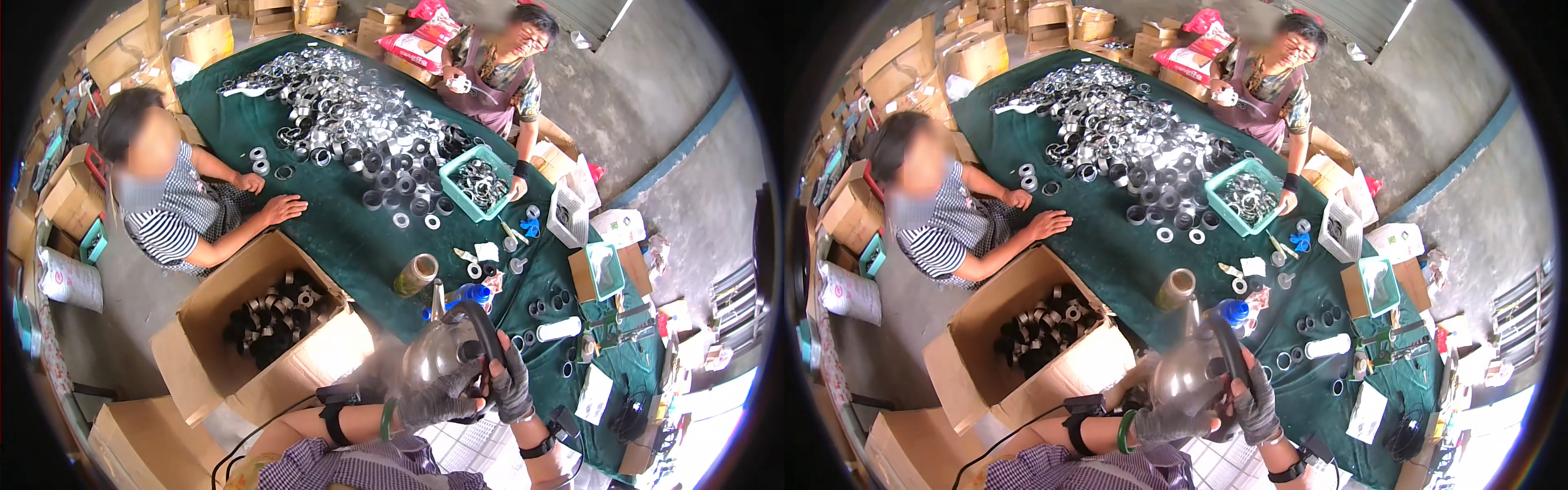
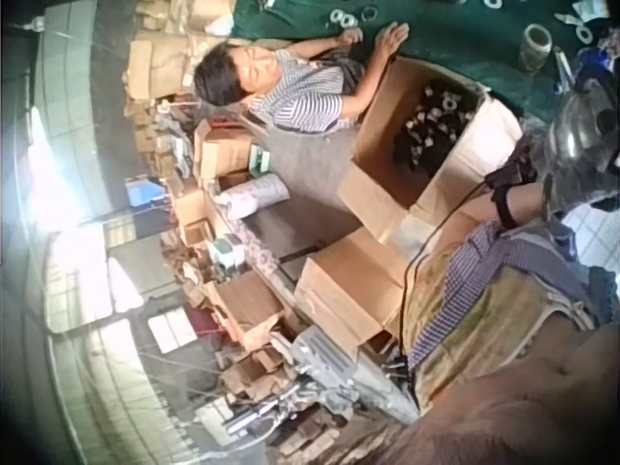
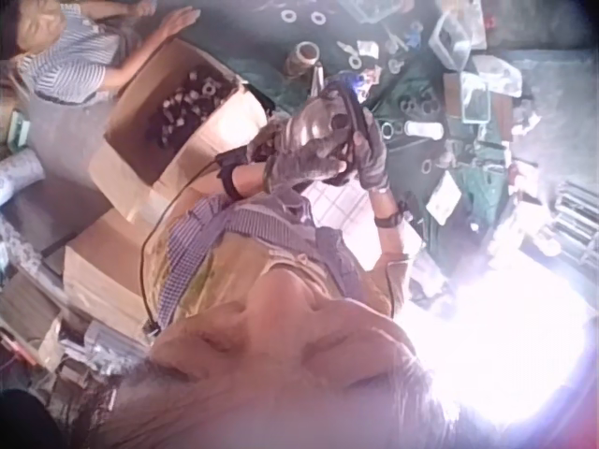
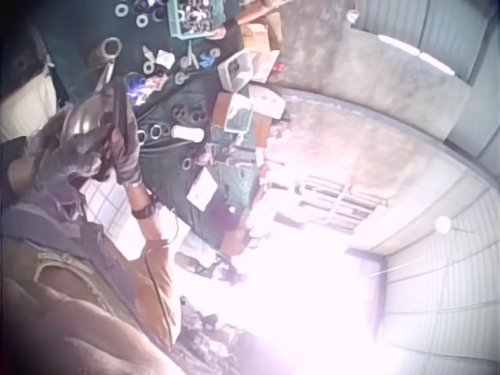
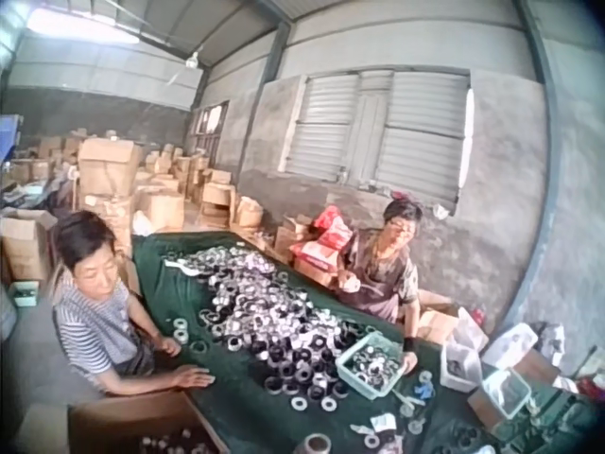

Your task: Walking through a manufacturing facility while carrying a metal kettle.

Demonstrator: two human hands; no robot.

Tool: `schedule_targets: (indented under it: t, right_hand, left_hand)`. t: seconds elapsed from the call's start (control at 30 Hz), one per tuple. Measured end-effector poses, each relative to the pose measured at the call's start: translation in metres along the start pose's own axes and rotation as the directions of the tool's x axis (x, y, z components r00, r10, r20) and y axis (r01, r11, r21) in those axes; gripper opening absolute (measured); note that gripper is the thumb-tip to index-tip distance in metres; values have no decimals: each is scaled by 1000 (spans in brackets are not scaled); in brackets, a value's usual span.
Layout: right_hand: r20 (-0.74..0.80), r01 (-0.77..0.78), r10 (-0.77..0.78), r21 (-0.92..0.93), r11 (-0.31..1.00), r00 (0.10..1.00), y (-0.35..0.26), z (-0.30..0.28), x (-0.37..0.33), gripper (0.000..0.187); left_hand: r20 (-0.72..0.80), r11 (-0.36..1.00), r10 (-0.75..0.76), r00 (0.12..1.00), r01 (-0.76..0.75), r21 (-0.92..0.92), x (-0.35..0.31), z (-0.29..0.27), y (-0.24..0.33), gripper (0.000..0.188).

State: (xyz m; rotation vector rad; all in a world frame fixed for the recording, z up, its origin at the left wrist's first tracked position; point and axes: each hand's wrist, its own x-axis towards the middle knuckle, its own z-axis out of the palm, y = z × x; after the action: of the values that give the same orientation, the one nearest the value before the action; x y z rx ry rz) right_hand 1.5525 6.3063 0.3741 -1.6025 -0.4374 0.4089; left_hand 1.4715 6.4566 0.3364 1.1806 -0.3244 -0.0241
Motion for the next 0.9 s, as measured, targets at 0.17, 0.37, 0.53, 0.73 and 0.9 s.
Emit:
schedule_targets:
  t: [0.17,0.37,0.53,0.73,0.9]
  right_hand:
    - [-36,-153,151,-58,987,988,-19,8,20,54]
    - [-10,-151,152,-153,977,988,-26,8,45,50]
    - [-23,-174,173,-184,967,985,-27,8,64,46]
    - [23,-15,26,-380,925,999,-25,3,84,43]
    - [8,-243,262,-354,903,965,-49,13,87,42]
  left_hand:
    - [-1,860,-22,1000,19,-509,12,-3,1,61]
    - [-131,765,59,990,-129,-632,25,-4,35,53]
    - [-304,942,332,893,-300,147,32,-17,65,40]
    - [-348,941,268,898,-167,293,38,-25,56,40]
    - [-311,978,132,941,-175,-114,43,-29,58,38]
